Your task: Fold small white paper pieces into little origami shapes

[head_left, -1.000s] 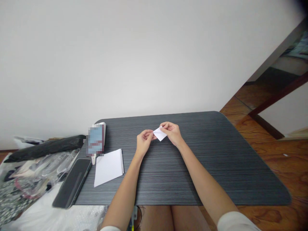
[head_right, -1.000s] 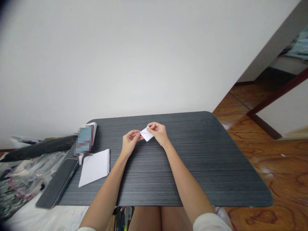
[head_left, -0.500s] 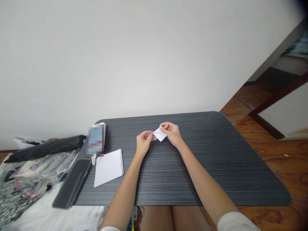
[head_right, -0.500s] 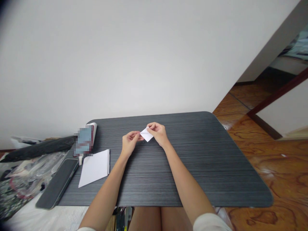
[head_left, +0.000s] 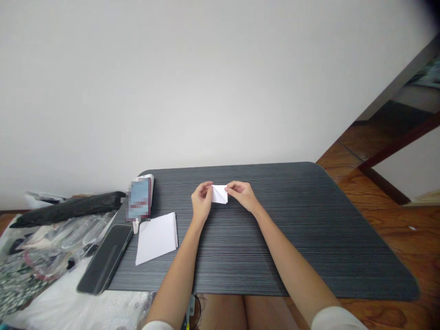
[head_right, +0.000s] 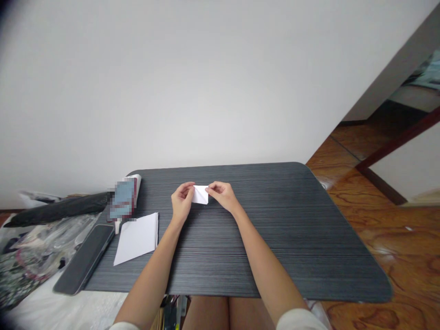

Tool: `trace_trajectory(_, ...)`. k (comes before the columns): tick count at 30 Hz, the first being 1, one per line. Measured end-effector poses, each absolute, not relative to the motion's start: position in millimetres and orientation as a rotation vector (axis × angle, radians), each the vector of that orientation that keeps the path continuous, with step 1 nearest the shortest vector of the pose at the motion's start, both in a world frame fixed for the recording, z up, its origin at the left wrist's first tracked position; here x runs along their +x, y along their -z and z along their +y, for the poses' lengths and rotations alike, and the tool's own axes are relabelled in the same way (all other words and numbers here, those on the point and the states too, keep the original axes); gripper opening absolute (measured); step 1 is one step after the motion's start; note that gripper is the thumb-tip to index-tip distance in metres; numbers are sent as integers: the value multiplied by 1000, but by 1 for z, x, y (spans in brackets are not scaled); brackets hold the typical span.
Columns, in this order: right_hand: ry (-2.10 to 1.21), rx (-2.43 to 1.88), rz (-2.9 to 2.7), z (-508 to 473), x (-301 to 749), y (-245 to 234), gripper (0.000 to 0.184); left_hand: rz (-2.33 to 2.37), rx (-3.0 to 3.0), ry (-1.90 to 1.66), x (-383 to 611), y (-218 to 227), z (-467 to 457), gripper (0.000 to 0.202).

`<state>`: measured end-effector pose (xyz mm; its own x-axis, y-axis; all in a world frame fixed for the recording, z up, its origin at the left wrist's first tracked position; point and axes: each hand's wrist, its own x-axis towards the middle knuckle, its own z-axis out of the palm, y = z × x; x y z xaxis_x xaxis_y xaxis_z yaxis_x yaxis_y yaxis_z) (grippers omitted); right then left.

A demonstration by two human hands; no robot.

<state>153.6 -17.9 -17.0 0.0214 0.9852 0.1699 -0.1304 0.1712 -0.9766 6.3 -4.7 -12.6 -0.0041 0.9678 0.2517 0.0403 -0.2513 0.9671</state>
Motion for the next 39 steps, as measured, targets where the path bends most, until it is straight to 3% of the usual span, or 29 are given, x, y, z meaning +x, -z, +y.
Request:
trace_trajectory(8, -811, -1144, -1472, -15, 153, 32, 15, 1180, 1754, -1311, 3, 13, -6, 16)
trace_trajectory(16, -807, -1066, -1586, -17, 150, 27, 10, 1081, 1417, -1289, 7, 16, -2, 18)
trace_trajectory(25, -760, -1049, -1606, -23, 150, 19, 31, 1017, 1440, -1184, 8, 16, -3, 24)
trace_trajectory(39, -727, -1056, -1569, -19, 149, 26, 9, 1005, 1339, -1131, 8, 17, -3, 29)
